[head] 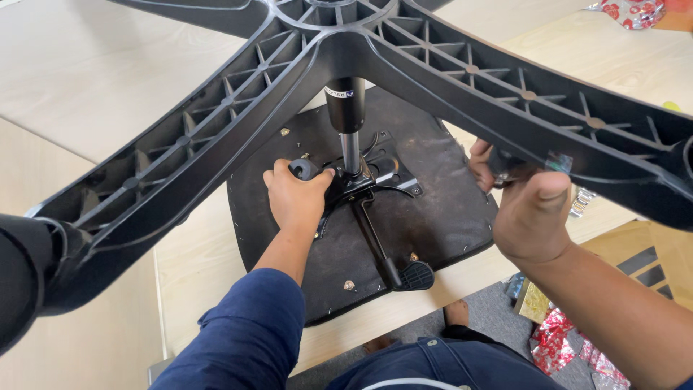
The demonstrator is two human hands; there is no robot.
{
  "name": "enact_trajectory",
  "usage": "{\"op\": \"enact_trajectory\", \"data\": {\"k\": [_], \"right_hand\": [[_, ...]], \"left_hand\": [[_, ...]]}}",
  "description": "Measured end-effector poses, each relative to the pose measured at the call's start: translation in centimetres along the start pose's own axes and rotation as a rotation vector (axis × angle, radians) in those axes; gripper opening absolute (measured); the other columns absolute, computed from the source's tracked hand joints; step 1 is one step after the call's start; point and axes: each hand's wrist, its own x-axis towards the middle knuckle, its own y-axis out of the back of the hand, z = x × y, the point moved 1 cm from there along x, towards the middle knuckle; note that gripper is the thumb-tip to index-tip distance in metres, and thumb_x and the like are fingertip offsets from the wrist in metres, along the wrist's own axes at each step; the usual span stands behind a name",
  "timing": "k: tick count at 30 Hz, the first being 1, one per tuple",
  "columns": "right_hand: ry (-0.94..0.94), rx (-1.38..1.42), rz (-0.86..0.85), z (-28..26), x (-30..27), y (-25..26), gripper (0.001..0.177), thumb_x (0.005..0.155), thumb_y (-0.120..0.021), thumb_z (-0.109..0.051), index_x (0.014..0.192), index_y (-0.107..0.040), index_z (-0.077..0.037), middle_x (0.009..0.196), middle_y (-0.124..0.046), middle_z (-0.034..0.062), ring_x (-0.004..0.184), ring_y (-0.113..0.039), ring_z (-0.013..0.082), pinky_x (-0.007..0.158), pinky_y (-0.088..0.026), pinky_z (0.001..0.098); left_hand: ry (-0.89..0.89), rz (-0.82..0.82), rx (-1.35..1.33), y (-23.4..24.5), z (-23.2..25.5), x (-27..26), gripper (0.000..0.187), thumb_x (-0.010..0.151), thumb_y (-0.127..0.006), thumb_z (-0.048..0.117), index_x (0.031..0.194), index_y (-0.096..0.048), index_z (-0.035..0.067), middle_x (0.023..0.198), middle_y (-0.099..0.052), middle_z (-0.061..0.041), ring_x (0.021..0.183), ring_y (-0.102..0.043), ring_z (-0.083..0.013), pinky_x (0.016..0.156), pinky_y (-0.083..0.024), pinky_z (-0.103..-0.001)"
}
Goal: The person uses a screwdriver to tighten screws on the underside of an office chair base, securing the central column to the seat. The chair is upside down on a wooden table while the person works.
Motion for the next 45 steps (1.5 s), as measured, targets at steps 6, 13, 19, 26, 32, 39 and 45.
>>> {"op": "enact_trajectory", "data": {"k": [6,13,19,26,32,39,45], "right_hand": [[-0.072,0.043,0.138,0.1,-0.7,-1.6,0.098,0.093,-0.037,-0.092,0.102,-0.053,0.004,0.078,-0.05,0.0091,0.068,-0.047,0.0176,0.066,-0.039,0.0309],[-0.106,0.033,0.228,-0.1,-1.2,-2.4,0.098,0.103,-0.03,-0.088,0.095,-0.054,0.007,0.076,-0.05,0.0107,0.068,-0.05,0.0201,0.063,-0.038,0.0305],[-0.154,0.089,0.28,0.1,-1.4,-3.7,0.099,0.105,-0.026,-0.087,0.09,-0.057,0.005,0.071,-0.05,0.01,0.065,-0.047,0.0187,0.064,-0.037,0.0298],[-0.284,0.119,0.251,3.5,-2.5,-4.9,0.068,0.111,-0.037,-0.065,0.101,-0.055,-0.001,0.086,-0.055,0.0083,0.078,-0.051,0.0173,0.074,-0.041,0.0304],[-0.464,0.379,0.256,8.2,-3.4,-4.4,0.045,0.108,-0.042,-0.046,0.101,-0.057,-0.005,0.088,-0.055,0.0082,0.086,-0.054,0.0185,0.086,-0.046,0.0347],[-0.506,0.429,0.177,10.5,-3.0,-3.2,0.033,0.104,-0.033,-0.031,0.101,-0.054,-0.006,0.091,-0.054,0.0105,0.09,-0.057,0.0209,0.102,-0.051,0.0429],[-0.472,0.487,0.156,10.5,-1.9,-2.8,0.029,0.101,-0.034,-0.025,0.101,-0.054,-0.005,0.095,-0.055,0.0108,0.094,-0.056,0.0199,0.096,-0.051,0.0412]], "left_hand": [[-0.279,0.253,0.246,2.2,0.1,-1.7,0.066,0.07,-0.088,0.031,0.12,-0.054,0.004,0.116,-0.053,-0.017,0.114,-0.053,-0.0373,0.087,-0.046,-0.05],[-0.777,0.155,0.1,2.7,0.8,-4.2,0.045,0.08,-0.068,0.009,0.122,-0.052,0.004,0.115,-0.052,-0.018,0.11,-0.054,-0.0388,0.089,-0.045,-0.049],[-0.589,-0.225,-0.115,0.5,1.0,-2.5,0.02,0.092,-0.052,0.002,0.11,-0.059,0.006,0.109,-0.052,-0.016,0.087,-0.059,-0.0295,0.076,-0.048,-0.038],[-0.033,-0.573,-0.327,-3.1,1.4,-2.5,0.026,0.1,-0.043,0.007,0.104,-0.069,0.005,0.076,-0.06,-0.007,0.065,-0.055,-0.0118,0.059,-0.045,-0.028],[0.096,-0.627,-0.42,-5.3,-0.3,-4.2,0.027,0.093,-0.047,-0.001,0.105,-0.07,0.004,0.082,-0.063,-0.003,0.071,-0.062,-0.0102,0.067,-0.054,-0.026],[-0.106,-0.499,-0.094,-5.7,-2.3,-4.7,0.039,0.073,-0.059,-0.011,0.099,-0.077,0.01,0.088,-0.059,0.002,0.075,-0.062,-0.0116,0.066,-0.054,-0.028],[-0.044,-0.466,-0.003,-5.7,-1.5,-4.4,0.035,0.071,-0.065,-0.011,0.094,-0.078,0.011,0.08,-0.06,0.003,0.072,-0.061,-0.0082,0.067,-0.053,-0.026]]}}
